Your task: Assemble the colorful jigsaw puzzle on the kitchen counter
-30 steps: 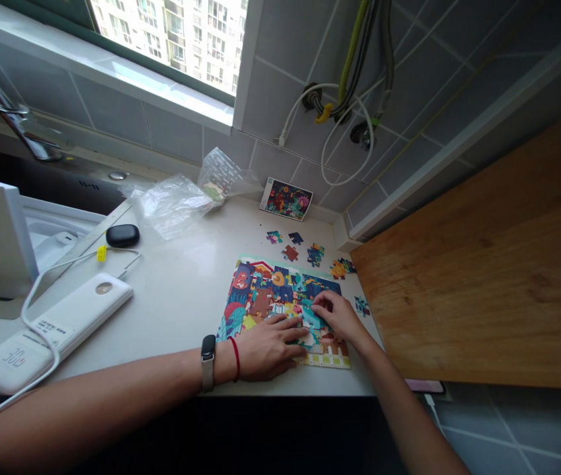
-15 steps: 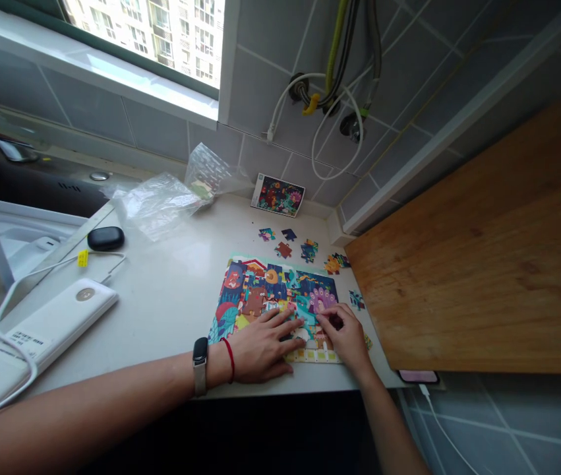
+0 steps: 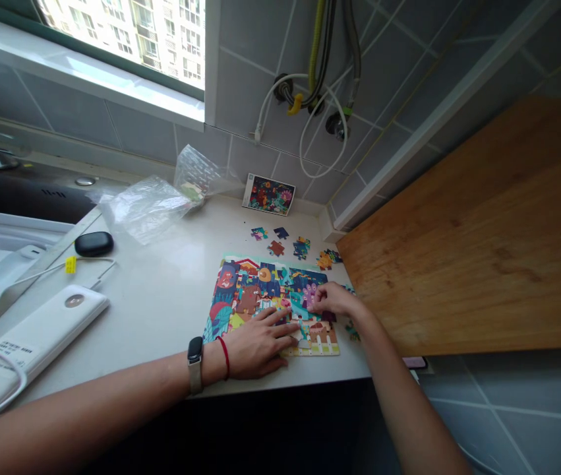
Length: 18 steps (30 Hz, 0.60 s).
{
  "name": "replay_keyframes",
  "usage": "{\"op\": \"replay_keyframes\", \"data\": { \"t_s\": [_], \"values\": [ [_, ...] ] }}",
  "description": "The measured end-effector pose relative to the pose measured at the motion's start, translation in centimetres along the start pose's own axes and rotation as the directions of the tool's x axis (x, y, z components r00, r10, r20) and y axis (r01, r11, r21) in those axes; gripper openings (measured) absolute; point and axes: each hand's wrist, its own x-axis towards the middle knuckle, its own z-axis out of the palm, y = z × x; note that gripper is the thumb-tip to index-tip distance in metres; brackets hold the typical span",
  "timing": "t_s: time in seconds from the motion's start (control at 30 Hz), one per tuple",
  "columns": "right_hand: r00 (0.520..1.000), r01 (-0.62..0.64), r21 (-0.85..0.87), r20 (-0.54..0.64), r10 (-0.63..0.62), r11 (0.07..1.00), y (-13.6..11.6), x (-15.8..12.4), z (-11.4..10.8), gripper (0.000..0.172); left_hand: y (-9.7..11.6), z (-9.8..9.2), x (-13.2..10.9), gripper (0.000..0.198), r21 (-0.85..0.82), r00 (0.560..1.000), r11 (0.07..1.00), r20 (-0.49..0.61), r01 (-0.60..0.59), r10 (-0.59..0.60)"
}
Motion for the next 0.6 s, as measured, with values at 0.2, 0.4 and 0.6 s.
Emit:
{"op": "replay_keyframes", "data": {
  "t_s": [0.2, 0.4, 0.6],
  "values": [
    [0.997, 0.027, -0.036, 0.073, -0.025, 0.999, -0.4, 0.5, -1.0, 0.052, 0.0, 0.1, 0.0, 0.034, 0.003, 1.0, 1.0, 0.012, 0.016, -0.016],
    [0.993, 0.062, 0.004, 0.103, -0.062, 0.998, 0.3, -0.4, -0.8, 0.044, 0.2, 0.1, 0.2, 0.041, 0.005, 0.999, 1.0, 0.015, 0.029, -0.029],
    [0.993, 0.077, -0.02, 0.096, -0.075, 0.997, 0.4, -0.2, -0.8, 0.04, 0.3, 0.1, 0.3, 0.046, 0.013, 0.999, 0.999, 0.01, 0.037, -0.037]
  ]
}}
